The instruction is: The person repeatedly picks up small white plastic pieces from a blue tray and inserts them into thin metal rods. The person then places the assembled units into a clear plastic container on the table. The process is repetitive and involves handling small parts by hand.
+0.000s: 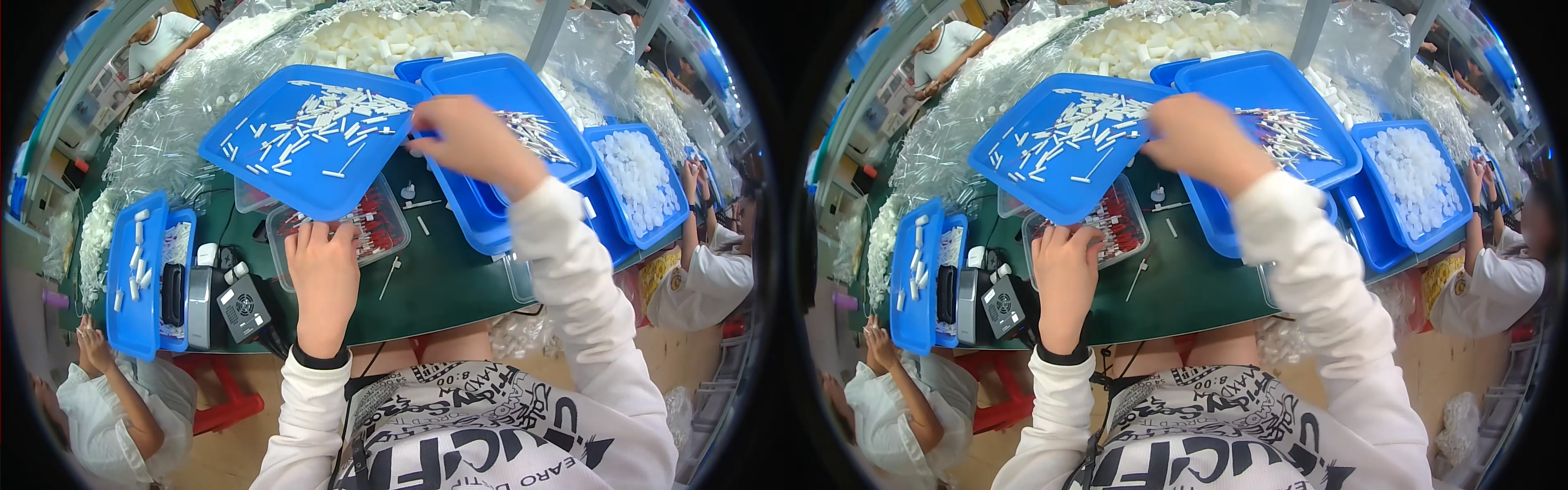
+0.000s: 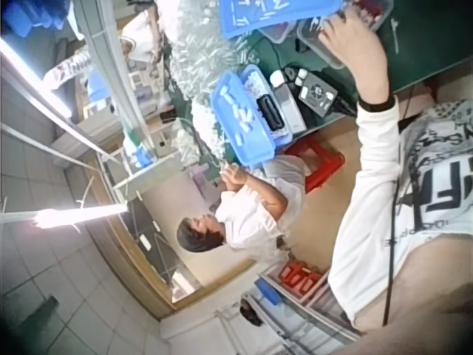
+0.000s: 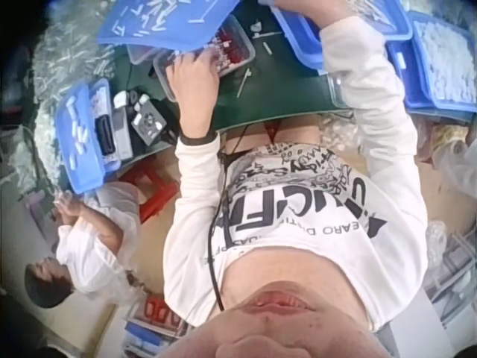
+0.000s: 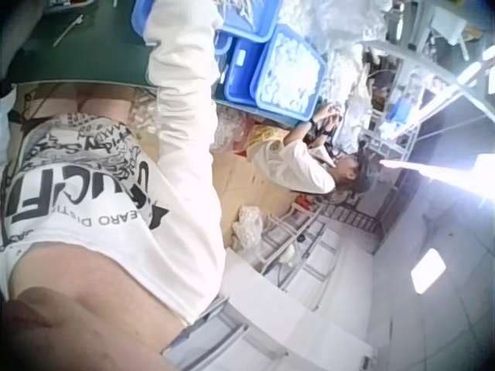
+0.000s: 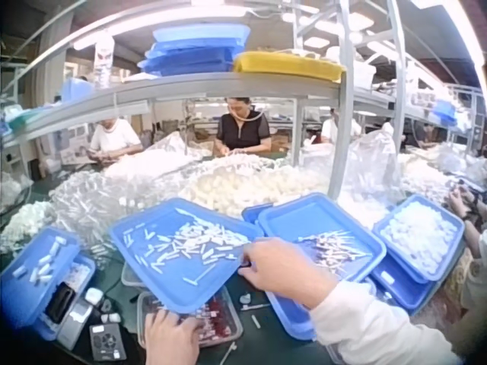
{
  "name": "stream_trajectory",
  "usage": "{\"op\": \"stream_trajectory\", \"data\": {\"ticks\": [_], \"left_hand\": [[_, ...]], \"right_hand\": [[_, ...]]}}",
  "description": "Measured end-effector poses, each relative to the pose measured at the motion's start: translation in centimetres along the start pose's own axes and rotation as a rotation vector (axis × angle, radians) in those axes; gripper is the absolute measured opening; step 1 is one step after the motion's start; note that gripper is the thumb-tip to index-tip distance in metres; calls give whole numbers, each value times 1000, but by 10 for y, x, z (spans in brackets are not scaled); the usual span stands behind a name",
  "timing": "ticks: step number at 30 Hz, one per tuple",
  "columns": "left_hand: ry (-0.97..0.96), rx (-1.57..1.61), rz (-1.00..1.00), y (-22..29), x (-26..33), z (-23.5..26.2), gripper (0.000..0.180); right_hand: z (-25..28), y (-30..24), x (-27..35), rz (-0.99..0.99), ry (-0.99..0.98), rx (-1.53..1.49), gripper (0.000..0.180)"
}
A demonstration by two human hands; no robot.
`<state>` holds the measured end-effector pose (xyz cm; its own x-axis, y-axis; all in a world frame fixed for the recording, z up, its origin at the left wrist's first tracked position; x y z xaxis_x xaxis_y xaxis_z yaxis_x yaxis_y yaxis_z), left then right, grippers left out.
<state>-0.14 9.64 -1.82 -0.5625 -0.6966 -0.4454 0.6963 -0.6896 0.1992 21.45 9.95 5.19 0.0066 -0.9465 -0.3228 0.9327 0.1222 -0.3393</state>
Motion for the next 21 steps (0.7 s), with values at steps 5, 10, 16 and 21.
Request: {"op": "stream_trajectory", "data": {"ticks": [5,10,16,21], "left_hand": [[5,3,-57,-3,2,0,8],[21,25,-45,-4,0,5,8],[236,291,22,4,3,33,9],[297,707,284,-1,2,28,8]], "right_hand": [[-69,-60,-51,89,-180,-21,18],[-93,-58,-61,90,-107,77,12],[-47,-54,-22,-20,218,-345,13],[-11,-39,49,-145,421,-708,17]]}}
Point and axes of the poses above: each hand's wrist, its own x-axis away from the middle knuckle, its own z-axis out of the back of the hand, y = z × x, the point moved 4 cm from there along -x, towards the middle knuckle, and after that the axes turned 1 degree about z, right-handed, at the moved point
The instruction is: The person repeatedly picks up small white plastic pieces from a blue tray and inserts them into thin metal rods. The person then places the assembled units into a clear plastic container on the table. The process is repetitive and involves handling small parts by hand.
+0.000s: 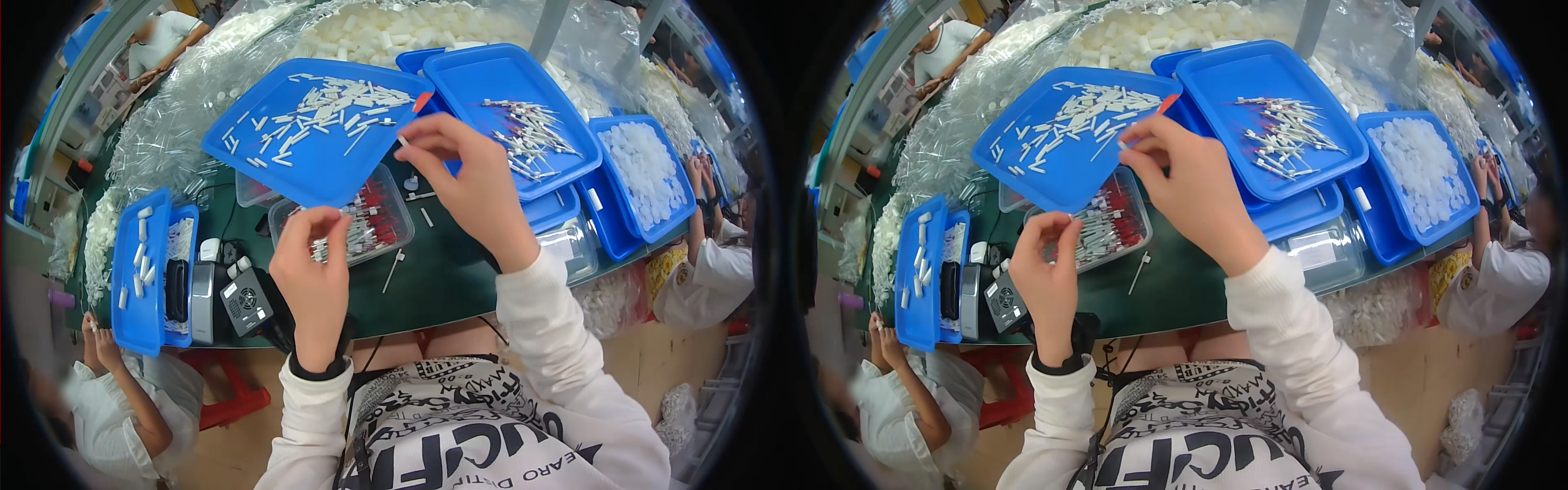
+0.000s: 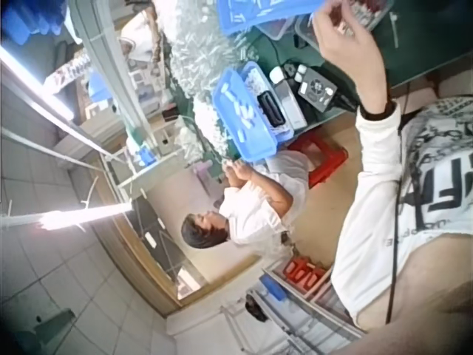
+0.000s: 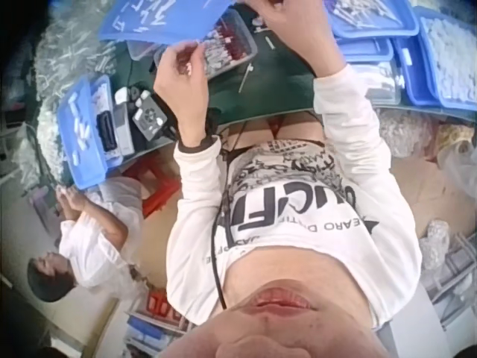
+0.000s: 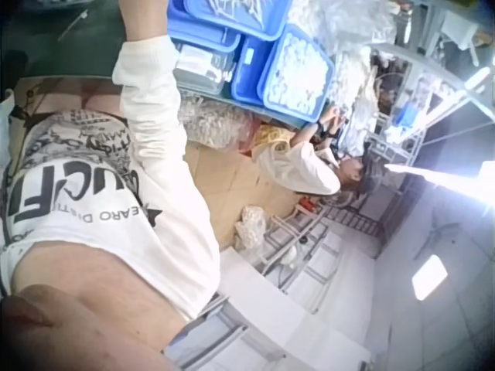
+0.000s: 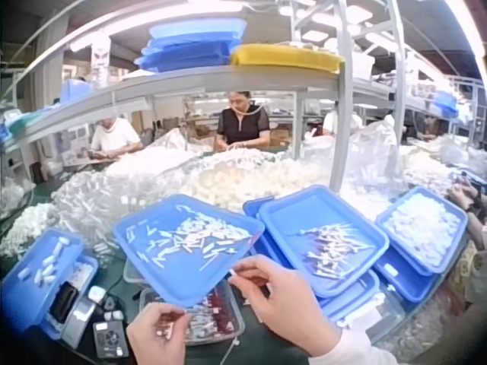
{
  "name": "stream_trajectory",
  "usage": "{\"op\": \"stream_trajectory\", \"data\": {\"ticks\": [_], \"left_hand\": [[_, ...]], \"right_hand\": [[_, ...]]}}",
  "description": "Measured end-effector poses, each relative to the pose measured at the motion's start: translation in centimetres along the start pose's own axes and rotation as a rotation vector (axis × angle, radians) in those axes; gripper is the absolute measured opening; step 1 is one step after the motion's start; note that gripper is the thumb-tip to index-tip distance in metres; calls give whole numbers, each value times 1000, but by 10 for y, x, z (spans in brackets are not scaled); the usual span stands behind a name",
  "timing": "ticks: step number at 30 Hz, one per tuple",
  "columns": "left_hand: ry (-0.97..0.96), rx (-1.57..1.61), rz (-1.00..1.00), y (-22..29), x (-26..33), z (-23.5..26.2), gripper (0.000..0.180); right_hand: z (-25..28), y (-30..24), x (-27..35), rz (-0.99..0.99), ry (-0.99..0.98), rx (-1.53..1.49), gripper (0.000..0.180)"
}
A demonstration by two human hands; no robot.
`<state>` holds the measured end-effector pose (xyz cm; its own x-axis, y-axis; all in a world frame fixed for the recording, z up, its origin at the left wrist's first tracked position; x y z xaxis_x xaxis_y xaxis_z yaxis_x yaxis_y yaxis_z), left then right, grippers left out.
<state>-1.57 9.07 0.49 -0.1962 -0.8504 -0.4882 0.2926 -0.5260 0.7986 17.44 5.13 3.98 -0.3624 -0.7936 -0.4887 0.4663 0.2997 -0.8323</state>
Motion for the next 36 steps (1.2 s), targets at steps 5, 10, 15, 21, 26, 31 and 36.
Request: {"op": "stream_trajectory", "data": {"ticks": [5,10,15,21,26,31,36], "left_hand": [[-47,510,238,-6,2,-11,17],[-166,862,381,17,15,-20,20],[-226,974,369,32,29,-31,19],[-253,737,222,47,35,-41,17],[-356,303,-130,66,36,-46,19],[-375,308,-161,69,38,-48,14],[-397,253,-288,75,36,-47,13]], "right_hand": [[10,12,49,-148,0,-121,16],[21,-4,82,-327,-136,-391,15],[32,-5,97,-325,-105,-458,15],[57,-4,102,-148,-2,-186,15],[66,-20,96,-36,-25,-162,15],[66,-16,104,-152,18,-216,16],[74,-16,101,-30,-57,-62,17]]}}
Point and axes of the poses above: each hand's wrist, its own x-axis away from the middle knuckle, its own z-axis out of the back of the hand, y = z × x, the point moved 4 cm from there along -x, towards the middle knuckle, and after that the axes turned 1 degree about z, right-handed, at the moved point
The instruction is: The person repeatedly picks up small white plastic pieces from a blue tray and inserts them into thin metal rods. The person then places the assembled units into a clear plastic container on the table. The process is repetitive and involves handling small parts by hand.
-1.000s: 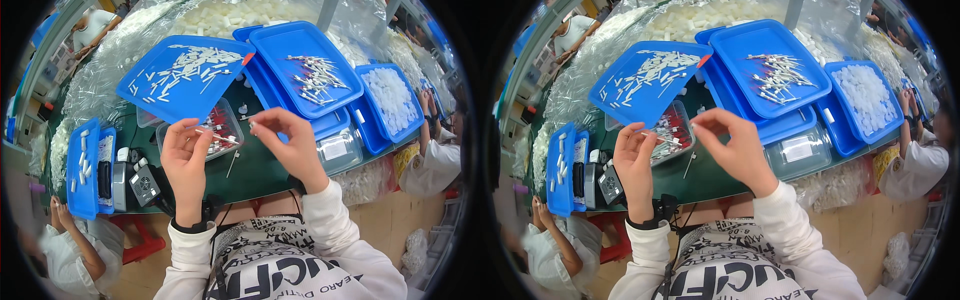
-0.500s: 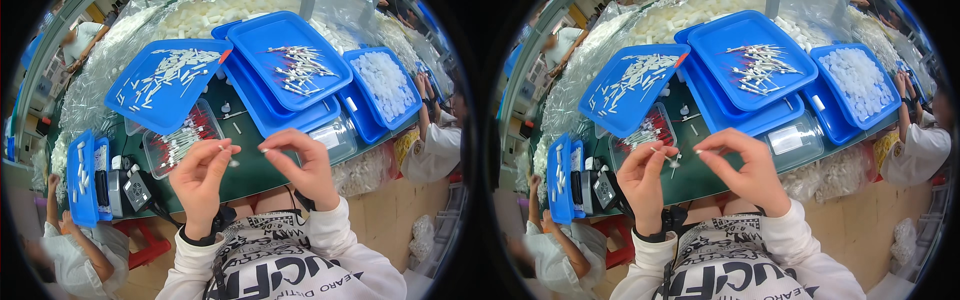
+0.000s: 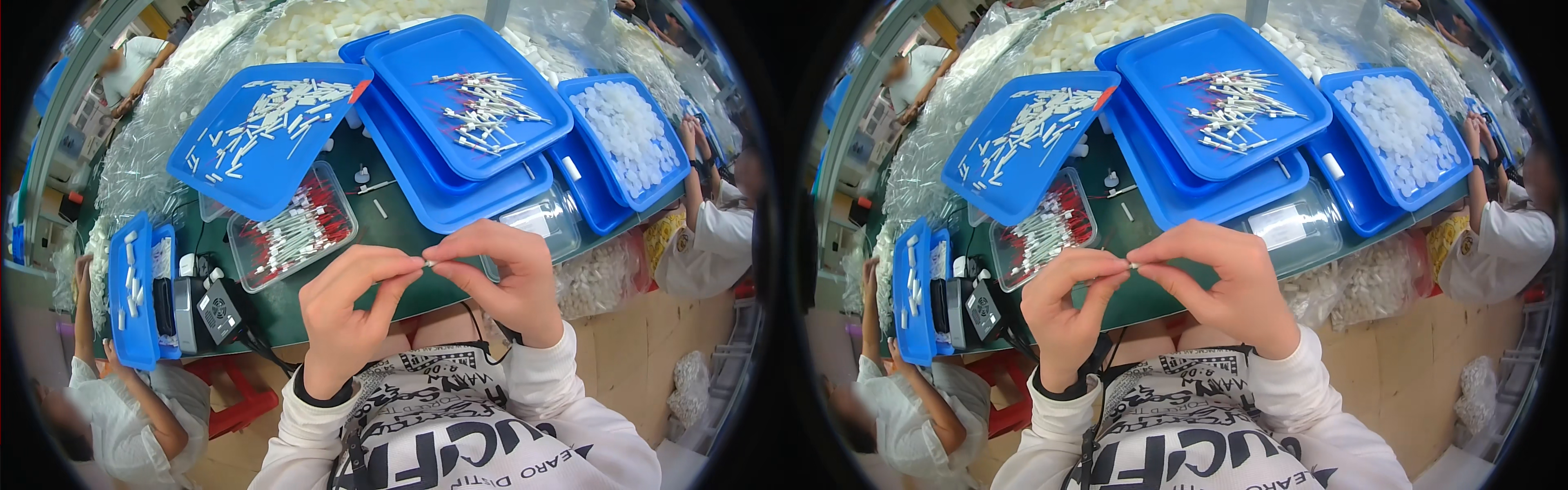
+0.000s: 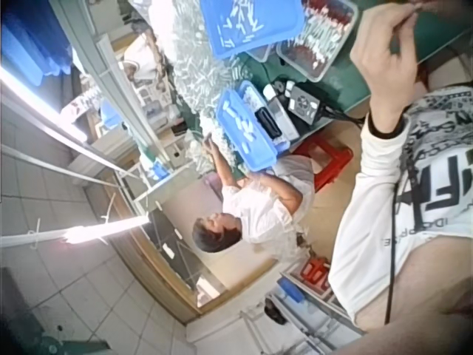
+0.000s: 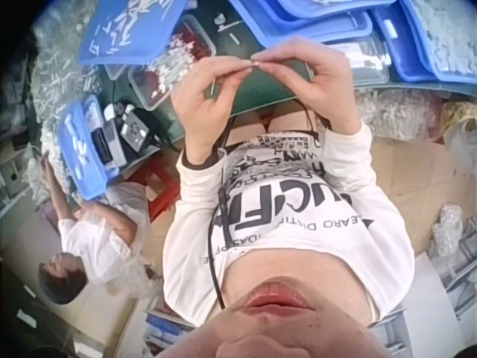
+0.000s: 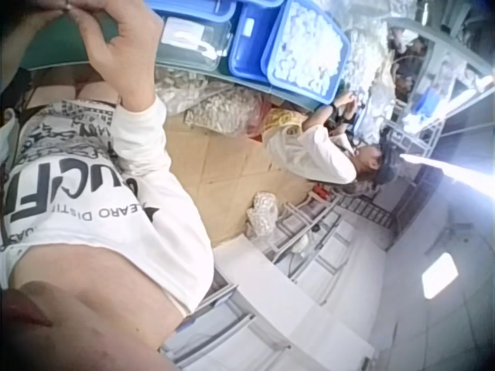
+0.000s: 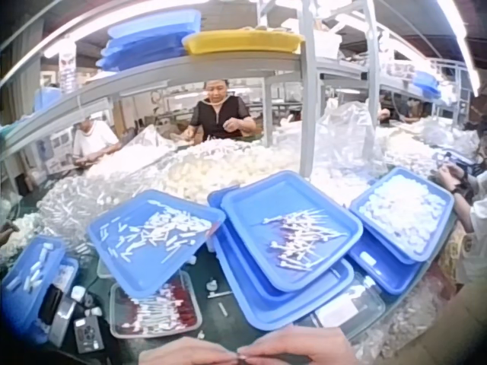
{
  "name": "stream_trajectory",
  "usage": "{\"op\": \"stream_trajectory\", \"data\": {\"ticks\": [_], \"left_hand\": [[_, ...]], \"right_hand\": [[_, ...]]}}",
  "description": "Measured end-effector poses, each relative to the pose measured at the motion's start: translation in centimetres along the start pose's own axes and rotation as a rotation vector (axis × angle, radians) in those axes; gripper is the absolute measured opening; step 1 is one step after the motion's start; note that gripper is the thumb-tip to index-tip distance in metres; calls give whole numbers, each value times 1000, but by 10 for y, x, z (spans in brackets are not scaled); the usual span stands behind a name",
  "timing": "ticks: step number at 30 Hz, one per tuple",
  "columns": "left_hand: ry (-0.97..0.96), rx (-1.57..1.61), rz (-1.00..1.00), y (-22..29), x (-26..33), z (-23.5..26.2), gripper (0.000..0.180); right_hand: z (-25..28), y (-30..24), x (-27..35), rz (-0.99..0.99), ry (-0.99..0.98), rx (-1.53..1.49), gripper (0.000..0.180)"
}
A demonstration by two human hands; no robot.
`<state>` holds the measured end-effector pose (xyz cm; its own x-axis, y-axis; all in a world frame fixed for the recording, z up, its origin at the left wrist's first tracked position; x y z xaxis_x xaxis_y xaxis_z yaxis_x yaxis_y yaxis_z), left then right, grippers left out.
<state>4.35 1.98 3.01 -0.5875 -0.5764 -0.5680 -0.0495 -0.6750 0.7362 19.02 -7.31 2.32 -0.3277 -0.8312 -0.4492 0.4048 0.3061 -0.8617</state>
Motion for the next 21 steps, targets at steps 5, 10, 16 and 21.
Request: {"op": "stream_trajectory", "data": {"ticks": [5,10,16,21], "left_hand": [[-46,-145,-66,2,2,-3,10],[-159,-144,-6,-1,3,-11,22],[-228,-197,58,2,-4,2,35],[-171,-178,140,-3,-4,17,24]], "right_hand": [[0,-3,2,30,-70,117,15],[-9,12,10,-275,-73,-34,9],[-16,37,20,-607,9,-394,13],[-15,37,22,-471,142,-343,11]]}}
Point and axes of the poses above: each hand's wrist, its own x-axis away from the middle knuckle, its own z-axis out of the back of the hand, y = z × x, the point moved 4 cm from there along -x, towards the middle knuckle, and after that the axes turned 1 degree about z, right-handed, at the moved point
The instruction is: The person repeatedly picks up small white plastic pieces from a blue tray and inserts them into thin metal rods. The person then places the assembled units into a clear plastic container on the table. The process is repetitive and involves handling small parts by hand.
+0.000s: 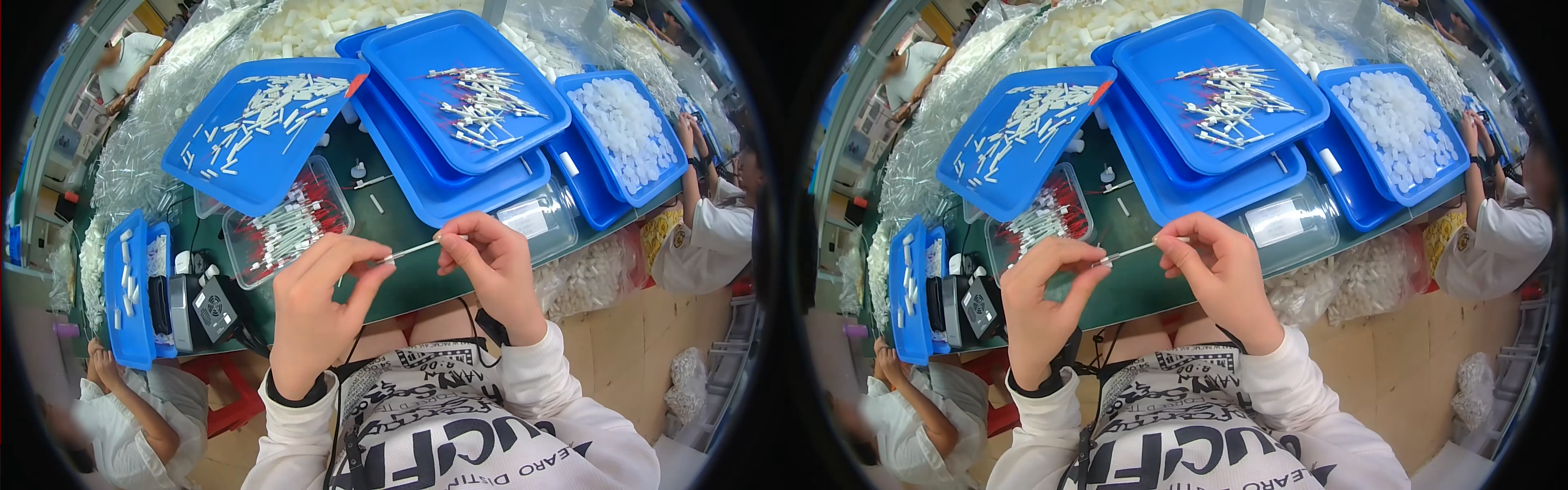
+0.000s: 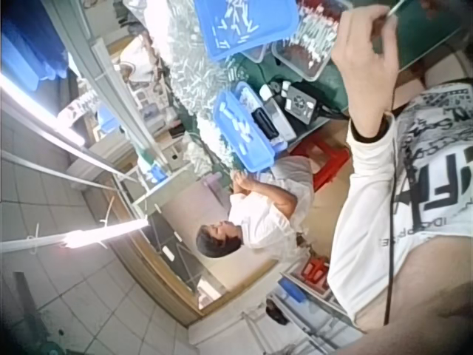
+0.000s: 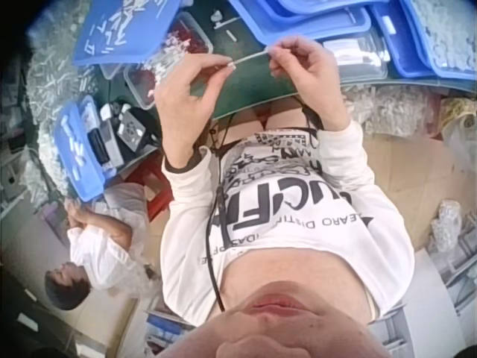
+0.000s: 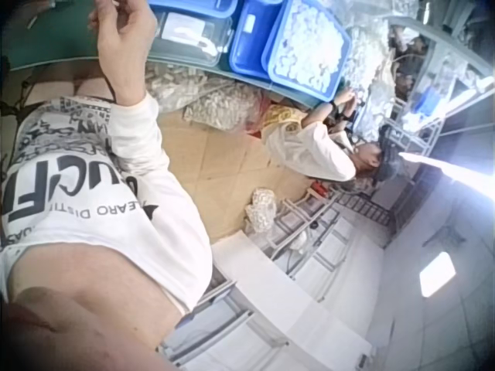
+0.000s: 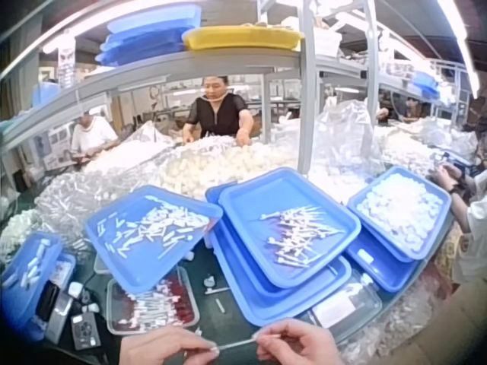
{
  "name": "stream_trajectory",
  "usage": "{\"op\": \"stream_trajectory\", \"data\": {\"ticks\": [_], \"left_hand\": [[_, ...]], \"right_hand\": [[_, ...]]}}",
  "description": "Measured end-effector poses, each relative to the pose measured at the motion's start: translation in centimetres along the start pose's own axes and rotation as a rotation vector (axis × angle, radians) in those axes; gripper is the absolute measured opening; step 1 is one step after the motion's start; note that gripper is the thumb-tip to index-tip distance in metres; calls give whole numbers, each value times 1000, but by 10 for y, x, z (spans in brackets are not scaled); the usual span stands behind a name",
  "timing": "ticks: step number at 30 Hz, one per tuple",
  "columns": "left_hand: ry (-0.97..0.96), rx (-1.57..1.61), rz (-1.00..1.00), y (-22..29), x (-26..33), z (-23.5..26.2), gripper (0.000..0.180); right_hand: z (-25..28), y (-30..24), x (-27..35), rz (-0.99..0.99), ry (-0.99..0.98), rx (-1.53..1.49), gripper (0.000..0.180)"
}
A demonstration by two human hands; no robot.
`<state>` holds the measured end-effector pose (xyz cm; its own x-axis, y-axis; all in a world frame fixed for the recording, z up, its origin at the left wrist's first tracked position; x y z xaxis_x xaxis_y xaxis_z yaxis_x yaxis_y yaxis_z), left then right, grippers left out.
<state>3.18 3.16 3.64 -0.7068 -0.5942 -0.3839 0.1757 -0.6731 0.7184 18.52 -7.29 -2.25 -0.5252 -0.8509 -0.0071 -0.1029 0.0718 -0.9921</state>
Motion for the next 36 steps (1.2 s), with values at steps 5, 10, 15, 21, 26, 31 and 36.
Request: {"op": "stream_trajectory", "data": {"ticks": [5,10,15,21,26,31,36], "left_hand": [[12,296,225,-11,6,-5,13],[9,364,120,-2,7,-6,15],[27,344,41,-1,7,-7,13],[12,316,1,-5,7,-6,12],[57,403,110,-15,16,-7,12],[54,219,55,-29,6,1,16],[139,-448,96,-65,-2,26,18]], "right_hand": [[-9,-28,10,369,-40,395,13],[-7,-40,13,669,-36,611,15],[-11,-43,18,804,2,546,15],[-12,-46,13,596,-148,489,30],[-7,-36,6,352,-196,382,18],[-21,-46,-13,383,-205,553,12],[19,-66,-82,355,0,787,22]]}}
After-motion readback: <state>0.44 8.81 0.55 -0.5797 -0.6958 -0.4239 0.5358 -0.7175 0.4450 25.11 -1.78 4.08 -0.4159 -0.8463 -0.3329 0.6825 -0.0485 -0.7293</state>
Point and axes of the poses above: each hand's wrist, its own x-axis away from the middle knuckle, its own z-axis out of the back of the hand, y = z × x, the point moved 4 cm from there along -x, towards the middle knuckle, and after that the axes turned 1 degree about z, right-handed, at the moved point
